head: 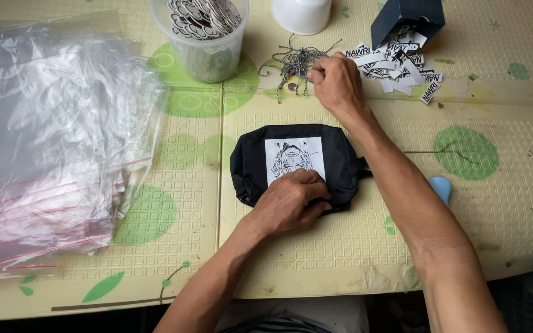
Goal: The person cleans a black shoulder bag using a light blue plastic spoon. They wipe the exterior surface and the attached strap, then flip the bag to clean the other side. Finally, they attach a metal chain to the bag's strap.
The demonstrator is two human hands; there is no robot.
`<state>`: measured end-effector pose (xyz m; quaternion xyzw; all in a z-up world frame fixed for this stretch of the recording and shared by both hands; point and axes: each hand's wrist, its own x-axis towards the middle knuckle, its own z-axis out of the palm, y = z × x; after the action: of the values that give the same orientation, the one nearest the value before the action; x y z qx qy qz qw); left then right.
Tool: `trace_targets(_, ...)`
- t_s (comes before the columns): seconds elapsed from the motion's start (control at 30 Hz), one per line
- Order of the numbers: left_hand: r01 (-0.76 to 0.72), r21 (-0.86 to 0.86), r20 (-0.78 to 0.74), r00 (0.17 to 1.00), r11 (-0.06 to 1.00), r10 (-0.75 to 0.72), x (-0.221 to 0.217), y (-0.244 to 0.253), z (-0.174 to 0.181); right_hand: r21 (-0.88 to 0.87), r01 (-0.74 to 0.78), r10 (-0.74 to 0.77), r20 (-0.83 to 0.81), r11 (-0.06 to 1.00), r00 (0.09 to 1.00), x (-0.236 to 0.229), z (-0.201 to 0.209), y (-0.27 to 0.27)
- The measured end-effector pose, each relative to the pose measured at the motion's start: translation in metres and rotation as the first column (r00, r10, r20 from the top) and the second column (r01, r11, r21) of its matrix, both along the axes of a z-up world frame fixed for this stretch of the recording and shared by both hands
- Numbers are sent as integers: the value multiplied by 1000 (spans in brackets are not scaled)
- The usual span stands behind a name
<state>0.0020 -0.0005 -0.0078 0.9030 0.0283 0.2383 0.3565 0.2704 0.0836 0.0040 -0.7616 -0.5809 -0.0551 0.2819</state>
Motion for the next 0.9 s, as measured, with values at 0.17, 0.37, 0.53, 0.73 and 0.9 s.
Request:
trace_targets(0.17,1,-23,-15,1000,1000,-2,-1,0,4,110,3,5,-64,994,998,6,-5,6)
trace_targets(0.37,-3,-29,-28,1000,1000,2,0,1,4,241,43,48,-359,970,932,6,27,2)
trace_targets(0.53,-8,-60,-40,999,998,6,-2,1,8,404,17,198,-484,915,853,14,50,-1)
trace_targets(0.73,31,-77,-59,998,997,-35,-5,3,20,255,163,48,-658,953,751,-19,104,-51)
trace_targets(0.9,-45,-389,177,976,920,123,-10,-1,39,196,-53,194,-824,979,533,-60,108,-118)
